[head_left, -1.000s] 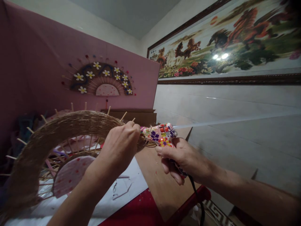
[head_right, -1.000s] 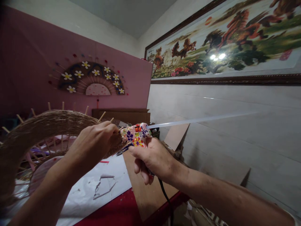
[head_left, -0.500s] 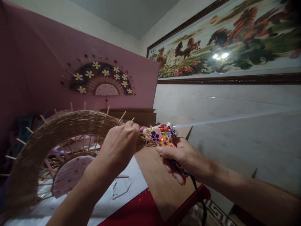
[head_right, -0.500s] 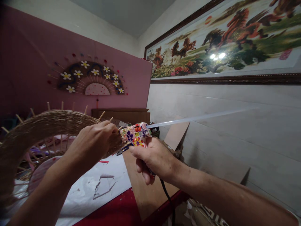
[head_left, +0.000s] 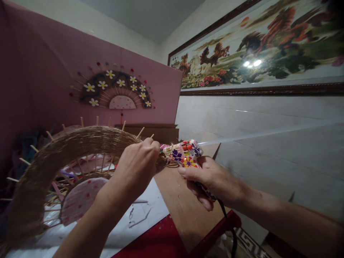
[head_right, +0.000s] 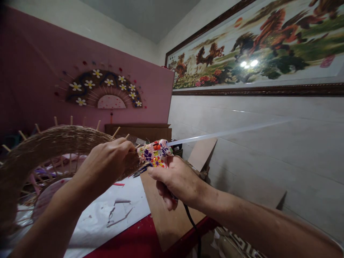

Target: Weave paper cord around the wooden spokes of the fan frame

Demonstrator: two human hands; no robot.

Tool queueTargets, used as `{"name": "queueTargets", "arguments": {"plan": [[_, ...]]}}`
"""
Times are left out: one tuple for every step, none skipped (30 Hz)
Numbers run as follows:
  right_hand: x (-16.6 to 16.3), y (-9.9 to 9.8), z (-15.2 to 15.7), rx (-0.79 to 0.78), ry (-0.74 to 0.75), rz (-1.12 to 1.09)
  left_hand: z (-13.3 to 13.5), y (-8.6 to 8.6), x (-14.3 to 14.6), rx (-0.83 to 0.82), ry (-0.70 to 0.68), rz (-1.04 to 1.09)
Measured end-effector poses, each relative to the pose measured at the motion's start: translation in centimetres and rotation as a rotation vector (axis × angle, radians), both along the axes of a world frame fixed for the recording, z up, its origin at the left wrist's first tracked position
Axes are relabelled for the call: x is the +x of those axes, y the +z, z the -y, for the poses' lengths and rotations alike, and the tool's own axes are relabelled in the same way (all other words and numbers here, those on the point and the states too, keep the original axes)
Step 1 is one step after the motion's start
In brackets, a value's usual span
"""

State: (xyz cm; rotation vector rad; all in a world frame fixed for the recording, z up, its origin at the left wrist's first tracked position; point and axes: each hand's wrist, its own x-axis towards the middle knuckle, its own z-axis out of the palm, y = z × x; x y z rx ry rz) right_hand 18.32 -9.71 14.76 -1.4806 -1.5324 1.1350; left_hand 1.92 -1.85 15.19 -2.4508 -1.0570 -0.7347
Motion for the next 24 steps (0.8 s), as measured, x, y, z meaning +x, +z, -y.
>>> {"name": "queueTargets", "arguments": {"plan": [[0.05,-0.05,0.0,0.002,-0.002,-0.002,-0.03,-0.01,0.0,0.001,0.003,0.001],[0.09,-0.1,0.0,0.004,-0.003,-0.005,-0.06,-0.03,0.0,0.001,0.003,0.002],[0.11,-0.14,-0.01,0.007,-0.004,-0.008,-0.09,-0.04,-0.01,0.001,0.003,0.002],[0.13,-0.18,-0.02,0.01,-0.005,-0.011,-0.12,-0.06,-0.01,0.001,0.0,0.001],[0.12,-0.2,-0.02,0.013,-0.006,-0.013,-0.14,-0.07,-0.02,0.001,-0.001,0.0],[0.11,-0.2,-0.01,0.013,-0.006,-0.014,-0.15,-0.08,-0.02,0.002,0.001,-0.002],[0.09,-0.18,0.0,0.012,-0.007,-0.015,-0.16,-0.09,-0.02,0.002,0.004,-0.003],[0.07,-0.14,0.01,0.012,-0.008,-0.016,-0.16,-0.1,-0.02,0.002,0.006,-0.002],[0.05,-0.08,0.03,0.011,-0.008,-0.016,-0.16,-0.12,-0.01,0.002,0.007,-0.001],[0.03,-0.02,0.04,0.009,-0.01,-0.015,-0.16,-0.13,0.0,0.001,0.005,0.001],[0.02,0.03,0.06,0.008,-0.014,-0.014,-0.17,-0.14,0.01,0.001,0.003,0.003],[0.01,0.08,0.07,0.005,-0.018,-0.01,-0.17,-0.14,0.03,0.0,0.001,0.005],[0.02,0.11,0.07,0.0,-0.022,-0.005,-0.17,-0.13,0.05,-0.002,0.0,0.006],[0.03,0.13,0.07,-0.003,-0.025,0.0,-0.17,-0.12,0.06,-0.004,0.001,0.006],[0.06,0.13,0.07,-0.005,-0.026,0.005,-0.17,-0.11,0.08,-0.007,0.003,0.005],[0.09,0.13,0.07,-0.005,-0.024,0.01,-0.16,-0.09,0.08,-0.011,0.004,0.004],[0.13,0.12,0.06,-0.004,-0.021,0.012,-0.16,-0.06,0.09,-0.013,0.004,0.005],[0.16,0.11,0.06,-0.003,-0.017,0.013,-0.16,-0.05,0.09,-0.012,0.002,0.005],[0.2,0.1,0.07,-0.001,-0.014,0.011,-0.17,-0.03,0.08,-0.01,0.0,0.006],[0.23,0.1,0.08,0.0,-0.01,0.009,-0.17,-0.03,0.08,-0.007,-0.001,0.006],[0.26,0.1,0.09,0.0,-0.006,0.006,-0.19,-0.03,0.07,-0.004,-0.003,0.006],[0.28,0.11,0.1,0.002,-0.001,0.003,-0.21,-0.05,0.07,0.001,-0.003,0.007],[0.29,0.13,0.12,0.003,0.004,0.002,-0.24,-0.07,0.07,0.006,-0.001,0.009],[0.3,0.15,0.14,0.003,0.007,0.003,-0.27,-0.1,0.07,0.009,0.001,0.01]]}}
